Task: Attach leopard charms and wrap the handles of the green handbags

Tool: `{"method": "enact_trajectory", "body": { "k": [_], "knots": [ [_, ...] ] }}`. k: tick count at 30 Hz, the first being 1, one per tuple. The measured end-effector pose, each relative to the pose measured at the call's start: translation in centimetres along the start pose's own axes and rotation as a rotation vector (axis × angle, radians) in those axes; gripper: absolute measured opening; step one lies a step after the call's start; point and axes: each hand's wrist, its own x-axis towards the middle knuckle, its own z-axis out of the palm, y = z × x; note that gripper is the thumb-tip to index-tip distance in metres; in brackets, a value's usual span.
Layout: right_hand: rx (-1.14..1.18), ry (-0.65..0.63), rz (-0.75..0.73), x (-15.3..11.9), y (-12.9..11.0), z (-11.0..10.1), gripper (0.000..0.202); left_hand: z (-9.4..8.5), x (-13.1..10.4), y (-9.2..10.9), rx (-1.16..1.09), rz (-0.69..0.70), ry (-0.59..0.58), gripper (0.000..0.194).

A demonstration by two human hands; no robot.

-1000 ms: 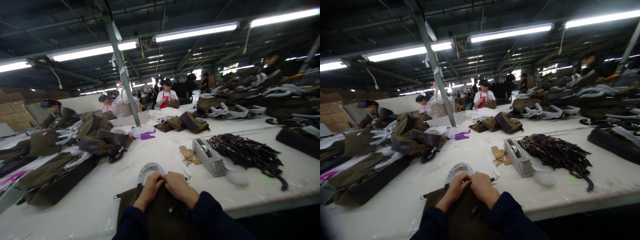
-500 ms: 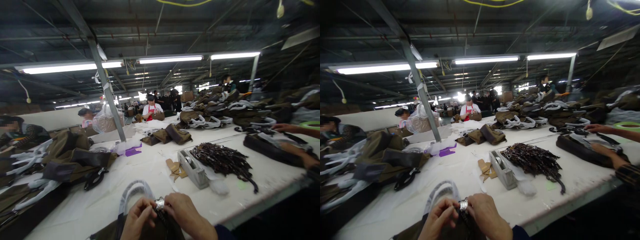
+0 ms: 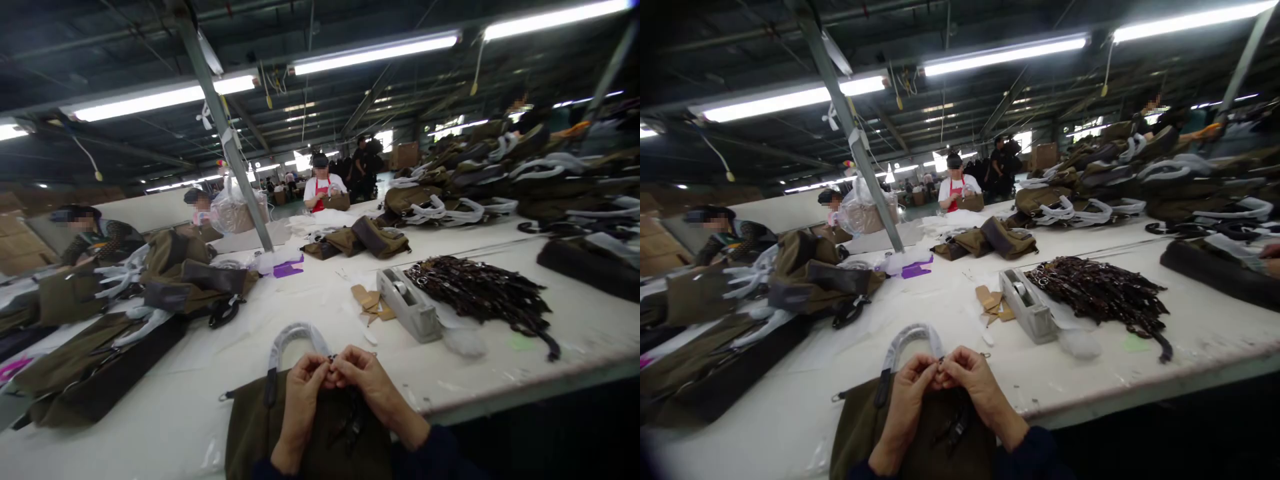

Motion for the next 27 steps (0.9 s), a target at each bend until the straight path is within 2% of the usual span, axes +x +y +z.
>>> {"method": "enact_trajectory", "body": {
  "k": [4, 9, 19, 24, 27],
  "knots": [
    [0.005, 0.043, 0.004, 0.2, 0.6, -0.4, 0.033, -0.2, 0.1, -0.7, 0.034, -0.015, -0.033, 0.026],
    [-0.025, 0.064, 0.022, 0.3, 0.8, -0.8, 0.035, -0.1, 0.1, -0.5, 0.062, 0.024, -0.057, 0.023],
    [-0.04, 0.149, -0.044, -1.0, -0.4, -0.1, 0.036, -0.3, -0.2, -0.3, 0.084, 0.007, -0.066, 0.022],
    [0.028, 0.178, -0.089, -1.6, -0.6, 0.5, 0.025, -0.5, -0.2, -0.5, 0.059, 0.014, -0.068, 0.022],
    [-0.014, 0.185, -0.127, -1.7, -0.5, 0.5, 0.019, -0.6, -0.2, -0.4, 0.051, 0.02, -0.076, 0.021]
  ]
}}
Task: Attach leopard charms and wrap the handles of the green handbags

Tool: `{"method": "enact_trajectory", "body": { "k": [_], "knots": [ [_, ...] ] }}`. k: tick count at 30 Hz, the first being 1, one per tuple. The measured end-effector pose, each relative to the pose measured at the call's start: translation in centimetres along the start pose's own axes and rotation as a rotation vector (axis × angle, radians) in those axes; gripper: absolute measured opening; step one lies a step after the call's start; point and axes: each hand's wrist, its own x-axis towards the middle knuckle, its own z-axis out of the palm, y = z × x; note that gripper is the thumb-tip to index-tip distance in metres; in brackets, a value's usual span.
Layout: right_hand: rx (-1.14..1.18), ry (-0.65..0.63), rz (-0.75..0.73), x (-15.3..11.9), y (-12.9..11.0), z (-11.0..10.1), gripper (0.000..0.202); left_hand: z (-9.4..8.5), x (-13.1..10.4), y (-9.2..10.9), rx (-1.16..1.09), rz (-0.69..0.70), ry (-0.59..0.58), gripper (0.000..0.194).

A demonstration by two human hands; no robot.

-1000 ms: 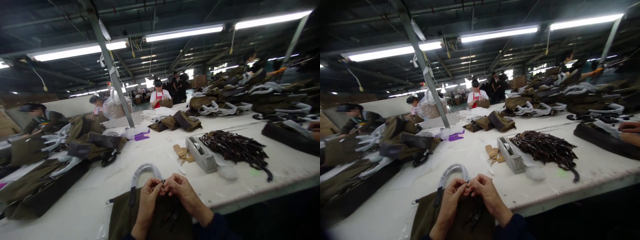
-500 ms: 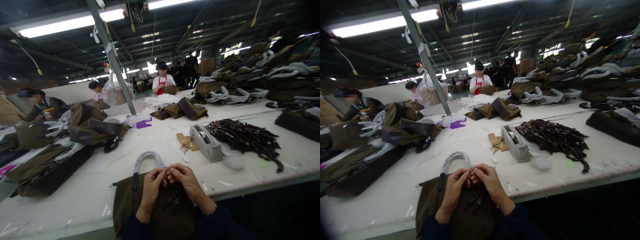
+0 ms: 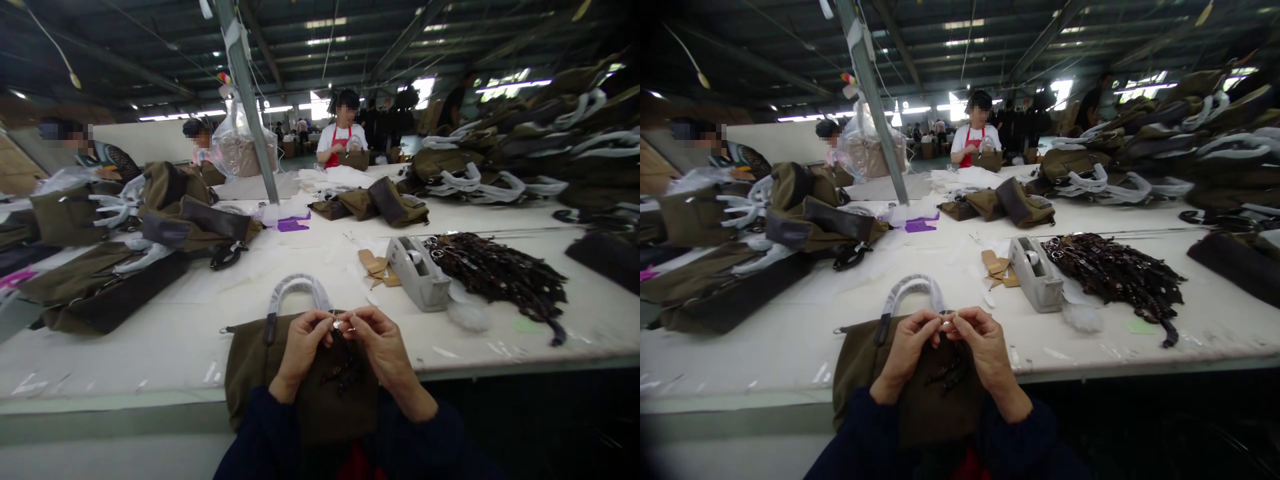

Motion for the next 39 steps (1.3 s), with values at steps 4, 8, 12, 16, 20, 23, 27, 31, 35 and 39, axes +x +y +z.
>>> {"method": "enact_trajectory", "body": {
  "k": [4, 8, 12, 16, 20, 23, 27, 31, 35, 39],
  "knots": [
    [-0.068, 0.014, -0.001, 0.1, 0.5, -0.4, 0.016, 0.0, 0.0, 0.0, -0.018, 0.018, -0.011, 0.02],
    [-0.085, 0.057, 0.031, 0.3, 0.7, -0.3, 0.019, -0.1, -0.2, 0.2, -0.037, 0.019, -0.019, 0.02],
    [-0.094, -0.002, 0.036, 0.1, 0.2, 0.1, 0.027, -0.1, -0.3, 0.3, -0.055, 0.011, -0.03, 0.02],
    [-0.048, -0.013, 0.001, 0.0, 0.1, 0.1, 0.021, -0.2, -0.3, 0.3, -0.072, -0.005, -0.024, 0.02],
    [-0.055, 0.028, 0.021, 0.1, 0.6, -0.3, 0.019, -0.2, -0.4, 0.2, -0.058, -0.003, -0.039, 0.021],
    [-0.081, 0.016, 0.059, 0.4, 0.9, -0.4, 0.021, -0.3, -0.4, 0.1, -0.046, -0.009, -0.051, 0.02],
    [-0.14, -0.021, 0.07, 0.5, 0.9, -0.3, 0.022, -0.3, -0.4, 0.1, -0.019, -0.007, -0.062, 0.019],
    [-0.218, -0.007, 0.07, 0.5, 1.0, -0.1, 0.024, -0.4, -0.3, 0.1, 0.01, -0.009, -0.065, 0.02],
    [-0.238, 0.0, 0.061, 0.7, 1.1, -0.1, 0.024, -0.4, -0.2, 0.2, 0.049, -0.014, -0.069, 0.019],
    [-0.265, -0.021, 0.062, 0.9, 1.1, -0.2, 0.025, -0.3, -0.2, 0.3, 0.07, -0.008, -0.067, 0.018]
  ]
}}
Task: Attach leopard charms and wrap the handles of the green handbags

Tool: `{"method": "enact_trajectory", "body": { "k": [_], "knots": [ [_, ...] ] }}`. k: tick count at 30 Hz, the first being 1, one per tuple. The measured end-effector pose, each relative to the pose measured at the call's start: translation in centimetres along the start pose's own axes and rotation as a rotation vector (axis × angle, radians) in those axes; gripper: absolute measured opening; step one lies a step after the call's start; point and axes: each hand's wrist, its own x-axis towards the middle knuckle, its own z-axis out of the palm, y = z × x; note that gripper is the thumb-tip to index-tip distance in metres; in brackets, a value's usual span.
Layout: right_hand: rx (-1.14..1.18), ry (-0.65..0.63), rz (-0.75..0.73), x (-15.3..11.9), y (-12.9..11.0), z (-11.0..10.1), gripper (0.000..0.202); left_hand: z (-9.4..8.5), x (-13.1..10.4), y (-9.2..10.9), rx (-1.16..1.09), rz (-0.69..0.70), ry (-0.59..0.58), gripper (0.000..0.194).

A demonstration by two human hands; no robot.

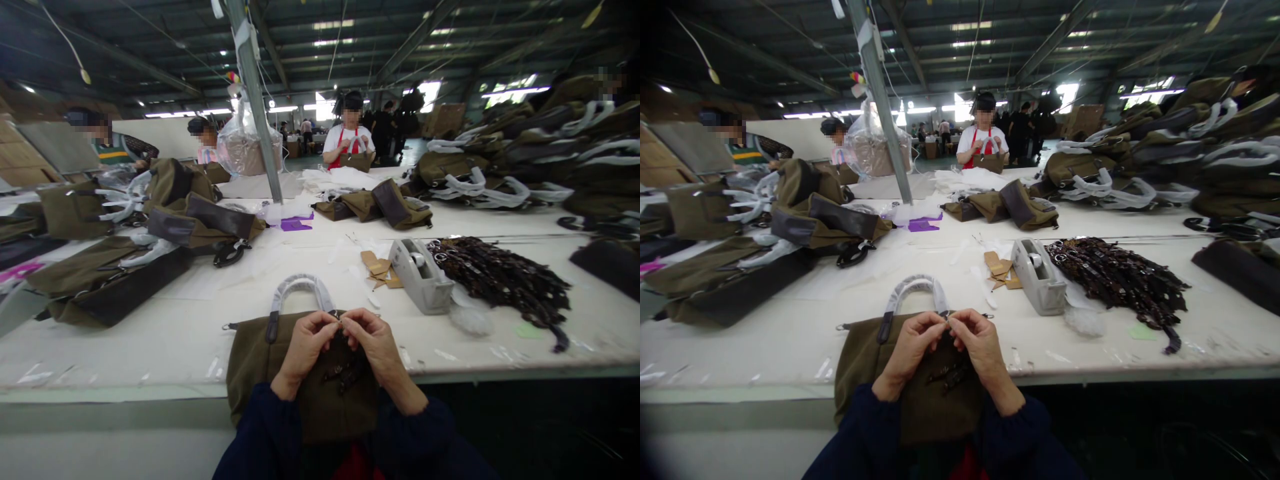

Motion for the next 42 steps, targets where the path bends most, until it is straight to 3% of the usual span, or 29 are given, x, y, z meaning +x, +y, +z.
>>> {"method": "enact_trajectory", "body": {
  "k": [22, 42],
  "knots": [
    [-0.137, 0.003, -0.108, -0.2, 0.4, 0.3, 0.023, 0.2, 0.2, -0.3, -0.002, -0.021, 0.011, 0.015],
    [-0.052, -0.001, -0.119, -0.5, 1.2, 0.8, 0.019, 0.0, 0.2, -0.4, 0.087, -0.038, -0.015, 0.02]
  ]
}}
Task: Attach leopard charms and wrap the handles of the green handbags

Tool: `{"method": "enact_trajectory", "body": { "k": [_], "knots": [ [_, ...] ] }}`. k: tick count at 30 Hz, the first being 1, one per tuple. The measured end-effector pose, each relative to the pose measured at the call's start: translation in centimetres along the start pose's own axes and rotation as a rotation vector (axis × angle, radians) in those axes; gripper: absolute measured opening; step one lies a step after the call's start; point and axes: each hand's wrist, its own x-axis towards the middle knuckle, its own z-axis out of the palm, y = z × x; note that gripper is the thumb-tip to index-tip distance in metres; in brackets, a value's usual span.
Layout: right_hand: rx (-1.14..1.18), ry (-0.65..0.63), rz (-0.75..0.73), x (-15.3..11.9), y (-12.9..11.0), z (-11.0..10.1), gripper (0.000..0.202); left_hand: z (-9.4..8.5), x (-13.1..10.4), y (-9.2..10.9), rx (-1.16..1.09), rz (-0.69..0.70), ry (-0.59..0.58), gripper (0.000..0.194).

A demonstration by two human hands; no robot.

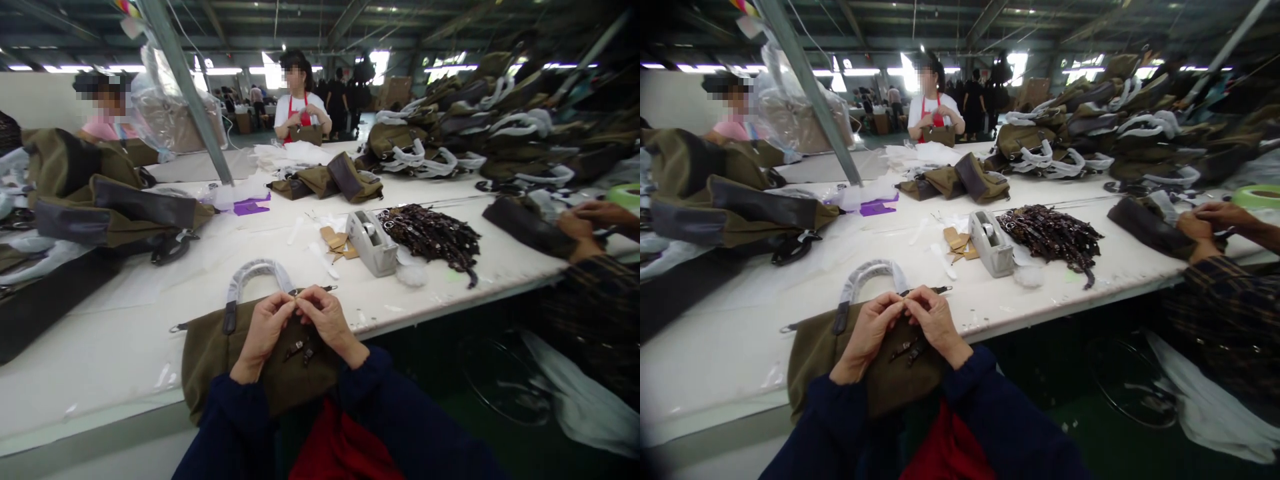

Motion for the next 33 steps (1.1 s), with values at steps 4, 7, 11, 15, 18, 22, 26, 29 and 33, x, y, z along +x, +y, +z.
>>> {"method": "enact_trajectory", "body": {
  "k": [4, 7, 11, 15, 18, 22, 26, 29, 33],
  "knots": [
    [0.004, 0.005, 0.012, 0.1, 0.2, 0.0, 0.018, 0.1, 0.2, -0.3, 0.045, 0.011, 0.007, 0.019],
    [-0.13, 0.039, -0.05, 0.1, -0.2, -0.7, 0.015, 0.5, 0.2, -0.1, 0.074, 0.032, 0.042, 0.019],
    [-0.515, 0.086, -0.174, -0.7, -1.5, -2.8, 0.013, 0.7, -1.0, 0.8, 0.149, 0.085, 0.177, 0.035],
    [-0.799, -0.054, -0.217, -1.9, -2.3, -4.2, 0.025, 0.4, -3.2, 1.3, 0.378, 0.048, 0.288, 0.026],
    [-0.883, -0.087, -0.22, -2.6, -2.4, -3.7, 0.028, 0.6, -4.3, 1.1, 0.52, 0.026, 0.247, 0.022],
    [-0.855, -0.079, -0.191, -2.9, -2.1, -2.5, 0.031, 1.6, -4.0, 1.0, 0.631, 0.047, 0.212, 0.024],
    [-0.682, -0.093, -0.151, -3.1, -1.8, -2.0, 0.023, 2.6, -3.0, 1.3, 0.697, 0.001, 0.249, 0.026],
    [-0.613, -0.071, -0.124, -3.4, -1.7, -2.0, 0.026, 3.0, -2.5, 1.3, 0.732, 0.002, 0.29, 0.021],
    [-0.57, -0.034, -0.06, -3.7, -1.3, -2.2, 0.034, 3.3, -2.2, 1.3, 0.609, -0.006, 0.273, 0.018]
  ]
}}
